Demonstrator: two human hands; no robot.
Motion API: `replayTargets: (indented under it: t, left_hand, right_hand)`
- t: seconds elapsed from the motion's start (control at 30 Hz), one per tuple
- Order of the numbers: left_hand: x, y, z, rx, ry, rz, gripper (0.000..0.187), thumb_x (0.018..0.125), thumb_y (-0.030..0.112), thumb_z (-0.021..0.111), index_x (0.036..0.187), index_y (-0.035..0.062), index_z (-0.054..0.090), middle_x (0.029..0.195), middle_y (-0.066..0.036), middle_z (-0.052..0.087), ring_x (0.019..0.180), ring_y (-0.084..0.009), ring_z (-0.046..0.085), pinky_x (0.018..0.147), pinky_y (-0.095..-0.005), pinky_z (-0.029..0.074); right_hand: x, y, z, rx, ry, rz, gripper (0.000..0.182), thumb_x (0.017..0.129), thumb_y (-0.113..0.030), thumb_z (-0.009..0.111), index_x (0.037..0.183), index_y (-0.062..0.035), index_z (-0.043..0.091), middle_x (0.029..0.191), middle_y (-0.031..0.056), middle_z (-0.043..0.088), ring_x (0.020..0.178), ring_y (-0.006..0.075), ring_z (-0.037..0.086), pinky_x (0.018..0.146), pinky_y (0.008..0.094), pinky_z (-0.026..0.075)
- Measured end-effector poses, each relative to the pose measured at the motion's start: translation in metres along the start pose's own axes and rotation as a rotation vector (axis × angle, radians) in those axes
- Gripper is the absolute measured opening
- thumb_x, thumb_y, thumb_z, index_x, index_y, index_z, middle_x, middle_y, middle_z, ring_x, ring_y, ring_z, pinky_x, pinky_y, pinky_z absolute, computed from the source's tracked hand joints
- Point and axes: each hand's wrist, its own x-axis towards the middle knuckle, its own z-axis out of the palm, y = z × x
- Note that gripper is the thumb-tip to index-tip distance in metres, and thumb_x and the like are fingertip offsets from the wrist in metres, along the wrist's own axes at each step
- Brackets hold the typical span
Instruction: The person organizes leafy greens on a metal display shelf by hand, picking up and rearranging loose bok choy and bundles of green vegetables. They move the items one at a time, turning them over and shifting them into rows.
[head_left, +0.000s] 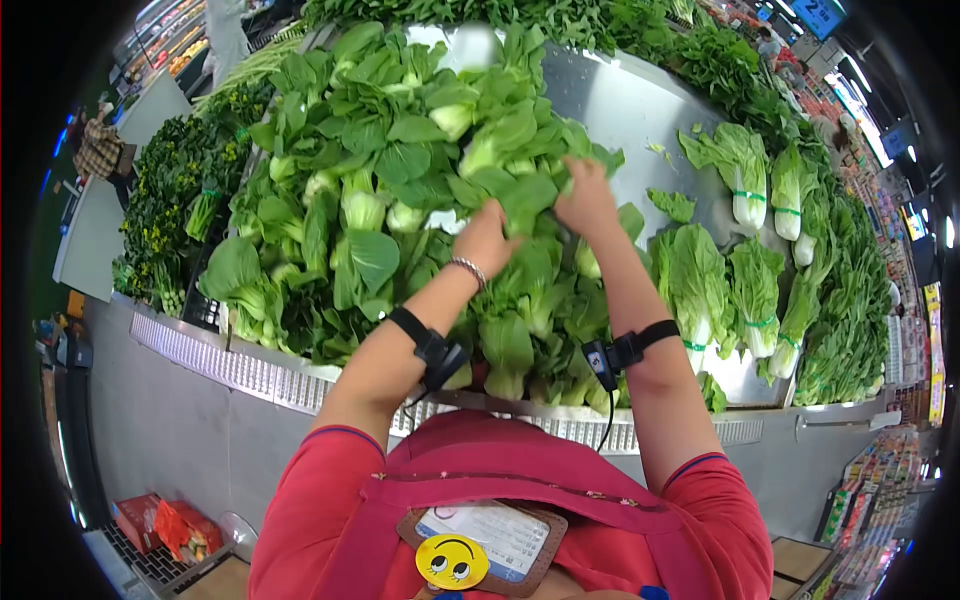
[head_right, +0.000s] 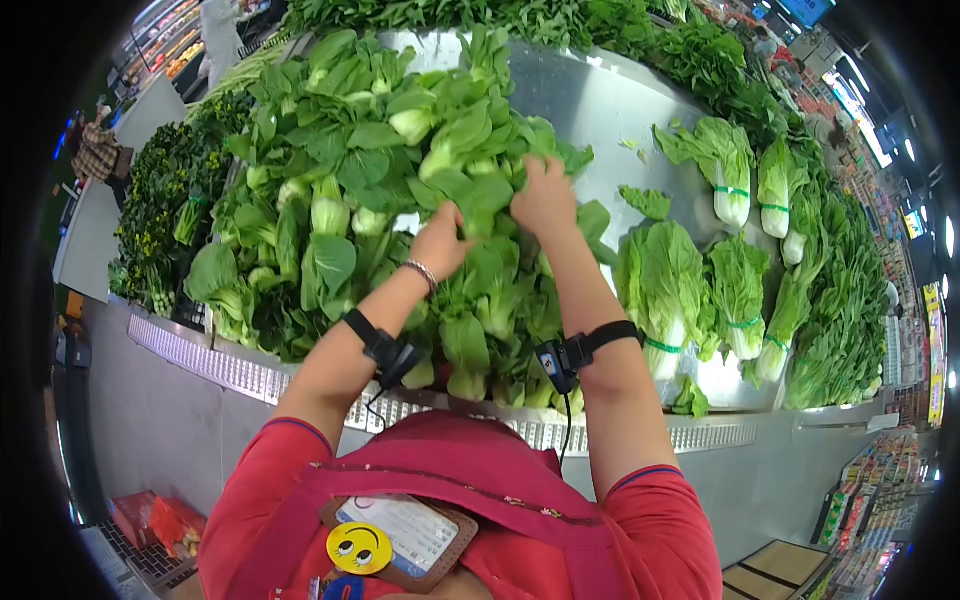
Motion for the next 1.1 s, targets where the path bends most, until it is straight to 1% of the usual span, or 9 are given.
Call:
replayTargets:
  t: [0.1, 0.23, 0.3, 0.37, 0.4, 0.57, 0.73, 0.93, 1.1]
  left_hand:
    - [0.009, -0.017, -0.006, 0.035, -0.154, 0.067, 0.044, 0.077, 0.030, 0.076, 0.098, 0.0027, 0.048, 0.089, -0.022, 0.063, 0.086, -0.0400, 0.062, 0.076, -0.0453, 0.049]
    - [0.020, -0.020, -0.051, 0.140, -0.207, 0.141, 0.028, 0.082, 0.031, 0.071, 0.087, 0.0050, 0.062, 0.081, -0.015, 0.065, 0.079, -0.0332, 0.064, 0.071, -0.0428, 0.050]
    - [0.033, -0.017, -0.072, 0.016, 0.185, 0.134, 0.030, 0.083, 0.033, 0.069, 0.090, 0.0040, 0.068, 0.089, -0.014, 0.068, 0.080, -0.0294, 0.066, 0.074, -0.0399, 0.052]
    - [0.058, -0.026, -0.077, 0.064, 0.273, 0.182, 0.041, 0.081, 0.033, 0.070, 0.103, -0.0006, 0.060, 0.096, -0.020, 0.066, 0.084, -0.0339, 0.066, 0.078, -0.0415, 0.053]
    - [0.065, -0.025, -0.072, 0.058, 0.269, 0.186, 0.041, 0.081, 0.033, 0.070, 0.103, -0.0006, 0.060, 0.096, -0.020, 0.066, 0.084, -0.0339, 0.066, 0.078, -0.0415, 0.053]
    - [0.093, -0.011, -0.047, 0.057, 0.163, -0.004, 0.059, 0.078, 0.036, 0.072, 0.114, -0.0024, 0.044, 0.099, -0.028, 0.063, 0.091, -0.0436, 0.062, 0.083, -0.0474, 0.050]
    - [0.082, -0.008, -0.059, -0.024, 0.219, -0.015, 0.054, 0.080, 0.034, 0.069, 0.114, -0.0012, 0.046, 0.111, -0.028, 0.060, 0.096, -0.0433, 0.062, 0.082, -0.0489, 0.050]
    - [0.077, -0.015, -0.071, -0.015, 0.239, 0.001, 0.053, 0.080, 0.034, 0.070, 0.114, -0.0007, 0.047, 0.109, -0.026, 0.060, 0.097, -0.0433, 0.061, 0.083, -0.0488, 0.050]
    - [0.087, 0.014, -0.035, 0.042, 0.127, 0.116, 0.051, 0.084, 0.035, 0.067, 0.112, -0.0035, 0.050, 0.110, -0.027, 0.060, 0.101, -0.0419, 0.060, 0.090, -0.0466, 0.047]
  right_hand:
    - [0.001, 0.004, 0.025, 0.086, -0.064, -0.048, 0.062, 0.072, -0.027, 0.072, 0.131, -0.0158, 0.053, 0.140, 0.0219, 0.040, 0.118, 0.0446, 0.049, 0.098, 0.0486, 0.044]
    - [0.013, 0.024, 0.013, 0.171, -0.141, -0.019, 0.056, 0.067, -0.031, 0.075, 0.120, -0.0155, 0.062, 0.143, 0.0225, 0.038, 0.124, 0.0428, 0.046, 0.102, 0.0465, 0.041]
    - [0.011, 0.021, -0.009, 0.120, -0.179, 0.014, 0.052, 0.066, -0.032, 0.075, 0.114, -0.0163, 0.067, 0.145, 0.0177, 0.038, 0.125, 0.0412, 0.045, 0.103, 0.0468, 0.040]
    - [0.008, 0.003, -0.045, -0.261, -0.682, 0.120, 0.047, 0.067, -0.028, 0.070, 0.112, -0.0163, 0.069, 0.141, 0.0134, 0.046, 0.124, 0.0409, 0.048, 0.104, 0.0468, 0.039]
    - [0.013, -0.005, -0.051, -0.324, -0.738, 0.120, 0.037, 0.070, -0.025, 0.065, 0.105, -0.0155, 0.072, 0.132, 0.0112, 0.056, 0.116, 0.0390, 0.055, 0.099, 0.0462, 0.044]
    - [0.054, -0.046, -0.013, 0.059, -0.211, 0.155, 0.029, 0.076, -0.027, 0.064, 0.098, -0.0072, 0.066, 0.117, 0.0174, 0.062, 0.101, 0.0359, 0.063, 0.083, 0.0444, 0.052]
    - [0.048, -0.072, 0.028, -0.067, -0.318, 0.227, 0.057, 0.072, -0.031, 0.073, 0.115, -0.0049, 0.046, 0.107, 0.0201, 0.062, 0.102, 0.0356, 0.063, 0.082, 0.0464, 0.052]
    - [0.040, -0.057, 0.001, -0.054, 0.002, 0.510, 0.058, 0.071, -0.035, 0.074, 0.113, -0.0036, 0.048, 0.111, 0.0189, 0.062, 0.100, 0.0365, 0.062, 0.086, 0.0464, 0.051]
    - [0.018, -0.051, 0.002, -0.336, -0.182, 0.412, 0.053, 0.077, -0.031, 0.070, 0.116, -0.0034, 0.048, 0.114, 0.0164, 0.059, 0.112, 0.0342, 0.055, 0.087, 0.0454, 0.050]
